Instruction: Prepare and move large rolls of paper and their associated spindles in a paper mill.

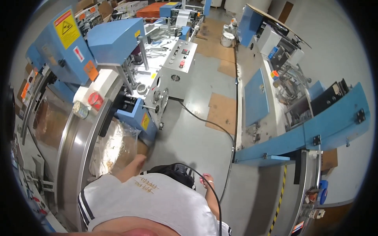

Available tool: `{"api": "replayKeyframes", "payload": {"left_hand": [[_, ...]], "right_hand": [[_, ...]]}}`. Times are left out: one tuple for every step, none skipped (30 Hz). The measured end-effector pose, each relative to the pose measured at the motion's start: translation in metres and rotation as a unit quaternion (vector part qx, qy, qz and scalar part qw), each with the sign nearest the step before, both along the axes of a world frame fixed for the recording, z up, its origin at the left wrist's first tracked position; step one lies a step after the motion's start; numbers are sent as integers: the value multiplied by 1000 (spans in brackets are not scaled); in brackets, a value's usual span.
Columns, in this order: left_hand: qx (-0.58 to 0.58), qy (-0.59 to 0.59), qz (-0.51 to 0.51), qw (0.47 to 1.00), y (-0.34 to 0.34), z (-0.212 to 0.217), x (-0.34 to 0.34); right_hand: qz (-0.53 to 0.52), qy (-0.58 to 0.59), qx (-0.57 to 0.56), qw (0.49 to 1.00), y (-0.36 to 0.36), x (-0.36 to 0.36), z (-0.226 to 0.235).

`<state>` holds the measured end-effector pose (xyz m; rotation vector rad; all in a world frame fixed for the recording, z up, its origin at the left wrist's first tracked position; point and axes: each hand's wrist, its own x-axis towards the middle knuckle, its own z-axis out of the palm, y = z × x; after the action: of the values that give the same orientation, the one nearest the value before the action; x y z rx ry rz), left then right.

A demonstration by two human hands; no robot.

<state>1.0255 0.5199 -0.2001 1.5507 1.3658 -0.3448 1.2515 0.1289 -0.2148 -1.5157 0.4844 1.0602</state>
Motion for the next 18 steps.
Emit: {"api": "replayKeyframes", "payload": {"left_hand": [[-7,-15,-24,1000,10,0,31],[-14,-31,-47,998,18,-2,62],[9,-55,-73,996,27,-12,88],[32,-80,-109,990,31,-4,125],[9,-92,-75,993,31,12,158],[-13,-105,-42,994,26,40,196],[-15,-98,-42,994,28,36,222],[-30,-118,-46,991,32,26,247],[-45,-140,-51,988,33,20,271],[-45,-135,-51,988,31,18,290],[-58,-123,-55,989,29,16,307],[-69,-114,-60,989,29,18,326],[-84,-113,-49,989,30,20,344],[-83,-111,-48,989,32,22,358],[-64,-91,-51,993,33,24,372],[-45,-70,-54,995,37,26,389],[-30,-60,-63,996,45,28,411],[-18,-47,-70,996,48,29,426]], "right_hand": [[-48,-7,-32,998,6,5,10],[-86,-33,-61,994,13,7,23],[-123,-59,-90,987,20,12,29],[27,-73,-132,988,6,21,21],[18,-68,-132,989,1,37,11],[20,-67,-126,990,-6,53,2],[32,-64,-122,990,-13,66,-7],[45,-60,-118,990,-20,79,-15],[56,-57,-113,990,-23,96,-24],[68,-55,-108,990,-26,114,-32],[80,-53,-102,990,-29,131,-40],[92,-54,-94,990,-26,152,-47],[104,-55,-87,989,-23,173,-53],[116,-56,-80,988,-21,194,-58],[128,-57,-73,987,-17,216,-62],[139,-59,-67,986,-13,237,-65],[151,-61,-61,985,-10,257,-68],[165,-59,-58,983,-13,271,-68]]}}
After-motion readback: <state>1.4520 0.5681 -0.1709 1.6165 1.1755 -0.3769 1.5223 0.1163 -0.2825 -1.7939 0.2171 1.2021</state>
